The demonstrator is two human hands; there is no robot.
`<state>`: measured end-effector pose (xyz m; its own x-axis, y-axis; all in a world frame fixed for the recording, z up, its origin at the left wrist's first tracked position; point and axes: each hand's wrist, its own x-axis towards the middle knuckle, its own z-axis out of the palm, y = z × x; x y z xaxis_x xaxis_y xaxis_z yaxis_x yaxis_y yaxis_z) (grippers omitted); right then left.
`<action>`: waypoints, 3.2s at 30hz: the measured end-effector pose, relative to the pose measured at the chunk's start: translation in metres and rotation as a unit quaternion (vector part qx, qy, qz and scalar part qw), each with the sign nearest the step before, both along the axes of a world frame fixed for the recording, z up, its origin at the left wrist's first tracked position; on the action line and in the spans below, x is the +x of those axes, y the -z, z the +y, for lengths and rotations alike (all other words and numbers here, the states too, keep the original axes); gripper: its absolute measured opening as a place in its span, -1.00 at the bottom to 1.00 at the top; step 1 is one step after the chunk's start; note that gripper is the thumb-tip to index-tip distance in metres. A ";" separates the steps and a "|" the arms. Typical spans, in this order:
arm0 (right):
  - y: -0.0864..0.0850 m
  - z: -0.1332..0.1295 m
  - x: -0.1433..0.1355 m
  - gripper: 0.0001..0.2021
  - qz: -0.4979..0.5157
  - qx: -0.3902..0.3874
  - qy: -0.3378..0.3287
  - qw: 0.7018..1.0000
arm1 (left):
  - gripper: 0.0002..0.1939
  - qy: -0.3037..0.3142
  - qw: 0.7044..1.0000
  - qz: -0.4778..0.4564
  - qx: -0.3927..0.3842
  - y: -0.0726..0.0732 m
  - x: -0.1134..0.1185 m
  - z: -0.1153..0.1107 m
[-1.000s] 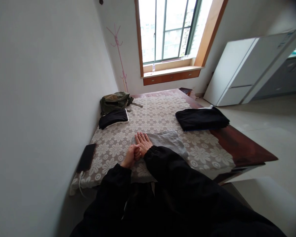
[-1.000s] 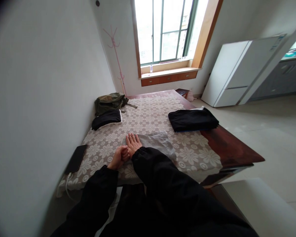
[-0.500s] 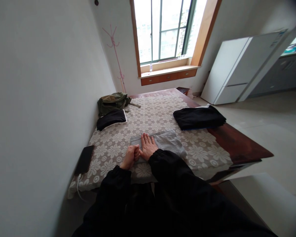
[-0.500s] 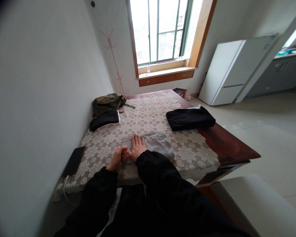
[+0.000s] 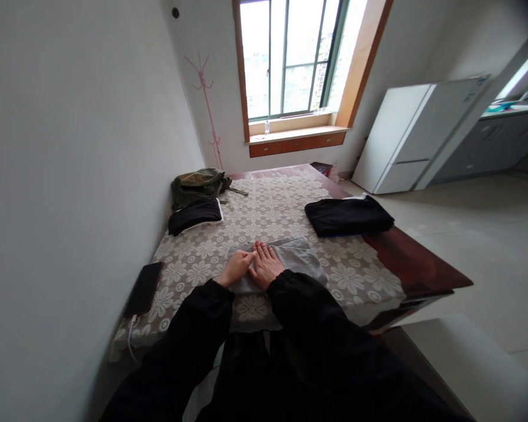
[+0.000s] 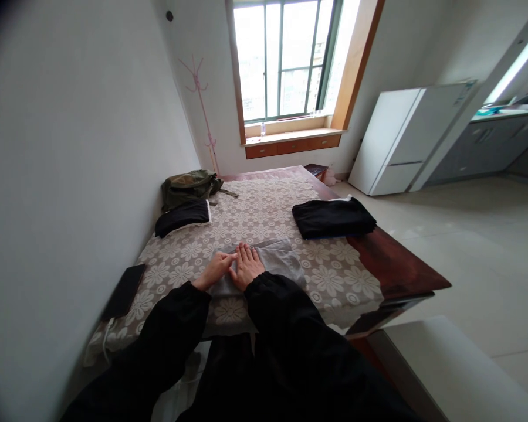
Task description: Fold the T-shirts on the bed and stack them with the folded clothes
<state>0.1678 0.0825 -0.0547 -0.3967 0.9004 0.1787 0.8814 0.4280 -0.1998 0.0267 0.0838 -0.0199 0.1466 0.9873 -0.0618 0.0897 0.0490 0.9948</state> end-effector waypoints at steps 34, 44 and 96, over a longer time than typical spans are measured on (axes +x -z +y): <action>0.025 -0.033 0.149 -0.39 -0.080 0.131 0.107 0.982 | -0.33 0.023 0.783 0.578 0.230 0.022 0.015 0.001; -0.009 -0.057 0.138 -0.29 -0.046 0.177 -0.012 0.983 | -0.38 -0.010 0.789 0.571 0.227 0.022 0.015 -0.001; 0.002 -0.057 0.082 -0.52 0.026 0.107 -0.172 0.979 | -0.74 0.087 0.831 0.389 0.388 0.029 -0.022 -0.092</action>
<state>0.2494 0.0250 -0.0565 -0.6557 0.6542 0.3770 0.6681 0.7353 -0.1140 0.0050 -0.0083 -0.0489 0.5041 0.7425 0.4411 0.6593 -0.6608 0.3587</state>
